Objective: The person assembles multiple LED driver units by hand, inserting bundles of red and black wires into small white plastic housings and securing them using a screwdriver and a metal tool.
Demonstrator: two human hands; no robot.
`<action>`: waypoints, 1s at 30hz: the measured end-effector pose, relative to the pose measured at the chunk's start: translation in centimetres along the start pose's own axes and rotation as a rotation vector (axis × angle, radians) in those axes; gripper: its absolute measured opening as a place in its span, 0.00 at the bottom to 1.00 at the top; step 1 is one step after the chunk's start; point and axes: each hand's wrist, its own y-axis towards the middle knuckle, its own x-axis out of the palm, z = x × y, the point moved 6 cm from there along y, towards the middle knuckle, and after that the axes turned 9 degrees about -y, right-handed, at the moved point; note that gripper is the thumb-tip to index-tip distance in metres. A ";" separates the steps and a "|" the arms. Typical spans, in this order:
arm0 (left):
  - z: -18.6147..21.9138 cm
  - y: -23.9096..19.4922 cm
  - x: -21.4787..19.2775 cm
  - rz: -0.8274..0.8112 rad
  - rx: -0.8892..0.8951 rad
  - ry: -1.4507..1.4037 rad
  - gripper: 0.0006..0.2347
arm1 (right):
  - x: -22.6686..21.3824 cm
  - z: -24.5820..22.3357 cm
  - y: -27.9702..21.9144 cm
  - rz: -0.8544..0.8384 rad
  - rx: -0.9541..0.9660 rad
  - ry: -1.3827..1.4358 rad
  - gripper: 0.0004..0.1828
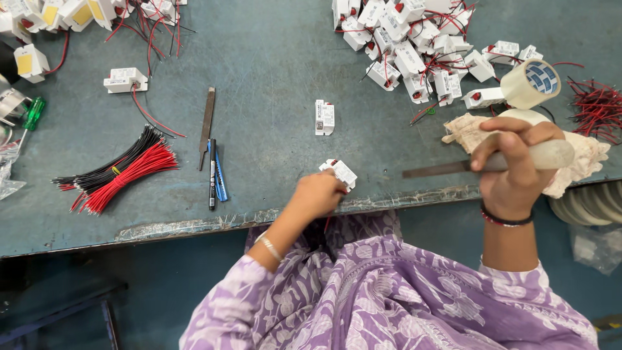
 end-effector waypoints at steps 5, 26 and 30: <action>-1.2 -2.4 -2.5 0.073 -0.380 -0.247 0.17 | 6.0 1.5 -1.3 -0.212 0.059 0.249 0.30; -2.0 -2.4 0.8 -0.002 -0.372 -0.315 0.15 | 15.4 4.7 -1.2 -0.451 0.156 0.227 0.35; -1.3 -3.1 1.1 -0.020 -0.256 -0.546 0.14 | 15.4 5.3 -0.7 -0.450 0.194 0.261 0.34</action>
